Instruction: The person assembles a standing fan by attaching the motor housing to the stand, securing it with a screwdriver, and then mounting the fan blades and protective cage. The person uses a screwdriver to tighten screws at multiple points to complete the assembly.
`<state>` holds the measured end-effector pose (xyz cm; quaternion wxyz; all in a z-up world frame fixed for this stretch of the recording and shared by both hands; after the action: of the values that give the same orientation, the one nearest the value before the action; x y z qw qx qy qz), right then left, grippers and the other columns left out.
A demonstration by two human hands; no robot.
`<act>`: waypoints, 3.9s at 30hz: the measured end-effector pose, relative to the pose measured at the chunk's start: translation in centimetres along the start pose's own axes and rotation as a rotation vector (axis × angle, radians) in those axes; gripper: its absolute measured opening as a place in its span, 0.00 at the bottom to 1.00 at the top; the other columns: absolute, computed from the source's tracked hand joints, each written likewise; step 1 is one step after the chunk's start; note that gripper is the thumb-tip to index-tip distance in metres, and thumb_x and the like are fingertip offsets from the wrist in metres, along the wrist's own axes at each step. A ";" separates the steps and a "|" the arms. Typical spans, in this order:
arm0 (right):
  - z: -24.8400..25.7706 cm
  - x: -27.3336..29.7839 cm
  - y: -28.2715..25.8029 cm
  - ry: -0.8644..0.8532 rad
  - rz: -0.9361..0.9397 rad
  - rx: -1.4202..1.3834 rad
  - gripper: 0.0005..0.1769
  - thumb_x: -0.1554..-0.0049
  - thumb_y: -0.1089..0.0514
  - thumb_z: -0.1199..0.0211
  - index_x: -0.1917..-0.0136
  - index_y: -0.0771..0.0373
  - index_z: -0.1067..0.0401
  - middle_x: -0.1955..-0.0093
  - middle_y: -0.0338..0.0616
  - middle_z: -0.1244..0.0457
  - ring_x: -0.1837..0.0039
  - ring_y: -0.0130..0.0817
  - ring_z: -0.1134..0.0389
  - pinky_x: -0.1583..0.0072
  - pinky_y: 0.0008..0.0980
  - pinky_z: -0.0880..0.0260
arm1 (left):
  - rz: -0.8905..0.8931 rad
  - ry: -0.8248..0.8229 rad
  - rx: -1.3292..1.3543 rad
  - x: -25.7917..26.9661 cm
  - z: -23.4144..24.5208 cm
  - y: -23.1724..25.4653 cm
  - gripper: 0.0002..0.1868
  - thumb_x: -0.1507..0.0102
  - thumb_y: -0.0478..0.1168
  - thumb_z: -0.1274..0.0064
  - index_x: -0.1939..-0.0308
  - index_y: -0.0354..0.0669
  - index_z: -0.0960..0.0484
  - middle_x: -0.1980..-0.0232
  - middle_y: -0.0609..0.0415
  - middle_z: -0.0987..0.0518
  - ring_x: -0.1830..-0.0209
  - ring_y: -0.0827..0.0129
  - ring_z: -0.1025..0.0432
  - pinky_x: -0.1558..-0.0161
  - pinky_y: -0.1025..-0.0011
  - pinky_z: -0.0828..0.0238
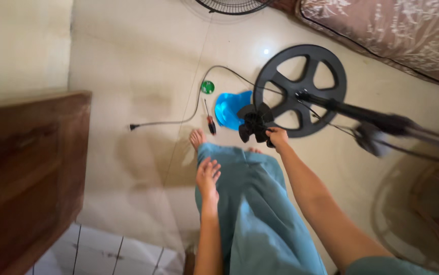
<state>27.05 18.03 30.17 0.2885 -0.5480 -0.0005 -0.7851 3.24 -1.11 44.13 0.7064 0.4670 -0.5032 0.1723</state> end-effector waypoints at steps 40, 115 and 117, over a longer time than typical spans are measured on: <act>-15.3 -31.3 -32.2 -0.110 0.337 -1.238 0.15 0.44 0.70 0.46 0.46 0.76 0.46 0.50 0.64 0.38 0.52 0.59 0.27 0.45 0.58 0.21 | 0.081 -0.085 -0.081 -23.6 -3.1 7.5 0.22 0.35 0.48 0.48 0.39 0.47 0.21 0.38 0.59 0.19 0.48 0.69 0.23 0.49 0.68 0.28; 61.2 43.3 -4.6 0.763 1.280 -1.224 0.44 0.35 0.26 0.48 0.39 0.73 0.29 0.55 0.50 0.30 0.55 0.38 0.24 0.54 0.33 0.20 | -0.781 -0.719 -0.133 34.9 -23.8 21.7 0.17 0.27 0.39 0.55 0.35 0.40 0.28 0.45 0.49 0.19 0.52 0.68 0.21 0.52 0.65 0.20; 61.3 42.9 -5.1 0.746 1.303 -1.231 0.43 0.35 0.26 0.48 0.40 0.73 0.30 0.54 0.51 0.30 0.55 0.39 0.24 0.53 0.33 0.19 | -0.757 -0.709 -0.120 34.0 -24.2 21.4 0.17 0.28 0.39 0.55 0.35 0.40 0.28 0.45 0.49 0.19 0.53 0.67 0.21 0.52 0.65 0.21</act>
<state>67.45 22.30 93.18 0.3110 -0.2117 0.8056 -0.4577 16.04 22.10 82.80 0.5311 0.6046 -0.5164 -0.2928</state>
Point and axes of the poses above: each hand's wrist, its own x-axis away from the middle knuckle, its own z-axis out of the back of the hand, y = z × x, the point moved 1 cm from there along -x, towards the middle knuckle
